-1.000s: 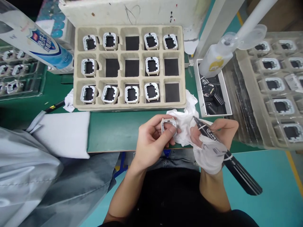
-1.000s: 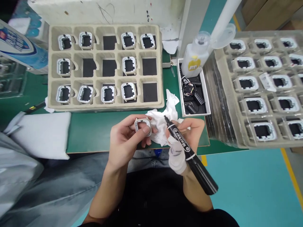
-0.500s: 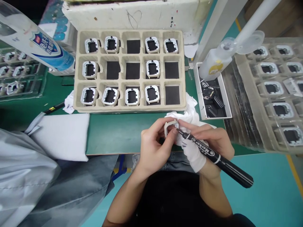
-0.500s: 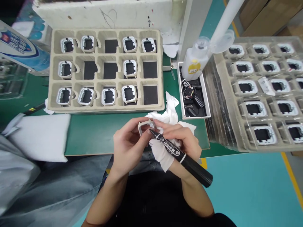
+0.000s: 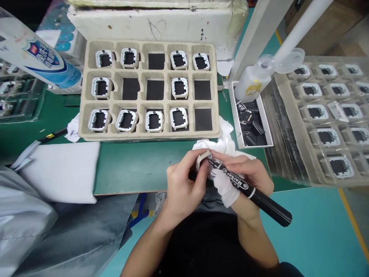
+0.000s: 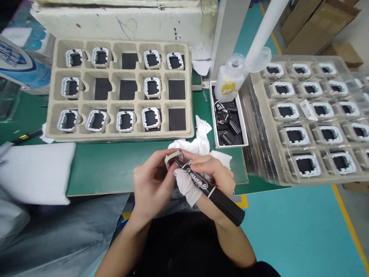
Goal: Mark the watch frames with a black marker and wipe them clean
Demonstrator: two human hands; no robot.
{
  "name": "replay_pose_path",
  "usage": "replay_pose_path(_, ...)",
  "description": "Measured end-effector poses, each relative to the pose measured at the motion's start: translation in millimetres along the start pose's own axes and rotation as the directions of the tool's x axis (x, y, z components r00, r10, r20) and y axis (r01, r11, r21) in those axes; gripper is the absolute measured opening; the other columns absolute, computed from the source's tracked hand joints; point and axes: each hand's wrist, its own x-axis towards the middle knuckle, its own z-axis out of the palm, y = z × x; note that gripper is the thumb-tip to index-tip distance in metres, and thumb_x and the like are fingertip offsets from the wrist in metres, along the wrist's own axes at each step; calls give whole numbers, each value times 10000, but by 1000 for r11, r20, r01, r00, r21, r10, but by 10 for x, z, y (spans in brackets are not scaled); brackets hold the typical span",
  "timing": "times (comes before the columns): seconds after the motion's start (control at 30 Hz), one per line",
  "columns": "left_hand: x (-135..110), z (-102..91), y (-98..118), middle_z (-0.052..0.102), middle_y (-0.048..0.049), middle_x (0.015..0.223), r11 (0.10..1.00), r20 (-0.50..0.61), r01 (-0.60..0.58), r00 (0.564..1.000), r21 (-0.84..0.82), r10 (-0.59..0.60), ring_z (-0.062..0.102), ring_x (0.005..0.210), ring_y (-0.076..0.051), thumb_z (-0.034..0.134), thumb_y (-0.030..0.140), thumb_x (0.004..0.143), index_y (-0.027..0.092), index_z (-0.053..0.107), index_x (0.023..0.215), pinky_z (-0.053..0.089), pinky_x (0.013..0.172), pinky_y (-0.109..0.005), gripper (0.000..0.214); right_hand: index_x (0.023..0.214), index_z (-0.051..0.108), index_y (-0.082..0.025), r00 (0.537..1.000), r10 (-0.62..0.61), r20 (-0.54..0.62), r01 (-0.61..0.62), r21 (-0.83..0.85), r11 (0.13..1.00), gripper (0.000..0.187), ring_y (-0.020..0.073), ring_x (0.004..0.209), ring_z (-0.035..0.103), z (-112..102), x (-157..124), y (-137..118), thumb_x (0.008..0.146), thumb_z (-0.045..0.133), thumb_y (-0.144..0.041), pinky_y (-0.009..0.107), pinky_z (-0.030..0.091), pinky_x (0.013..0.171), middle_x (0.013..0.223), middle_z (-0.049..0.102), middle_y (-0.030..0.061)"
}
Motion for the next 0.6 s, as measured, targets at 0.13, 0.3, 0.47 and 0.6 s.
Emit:
replay_pose_path(0.13,-11,1,-13,801,-15,937,1000,-2,-12,1000,15,12,693,745,-142,718,182,1038,219,785,1250,547,720,-228,225,1084,769,-277,1000,-8,3,7,25,1000,344,356,1170,868,-9,-2,13,852,910,-65,585,721,1089,1042,844,16)
replay_pose_path(0.3,-10,3,-5,796,-7,908,998,-1,-34,999,54,35,672,694,-131,697,167,1035,213,777,1249,547,705,-224,233,1075,756,-281,1000,15,9,-15,20,1000,331,336,1174,867,-1,2,0,865,913,-78,560,724,1088,1062,849,15)
replay_pose_path(0.47,-13,9,2,797,-4,911,998,-5,-48,999,49,48,670,688,-123,695,156,1037,210,775,1243,542,697,-220,227,1053,754,-274,1000,16,-4,-16,16,1000,334,320,1165,871,12,17,-17,853,922,-66,525,729,1087,1027,829,6)
replay_pose_path(0.6,-23,4,3,795,4,902,998,2,-35,999,50,35,672,687,-126,706,143,1026,221,777,1250,536,696,-225,248,1062,749,-273,1000,11,8,-11,22,1000,327,332,1177,867,3,17,-5,865,914,-72,539,727,1080,1043,832,12)
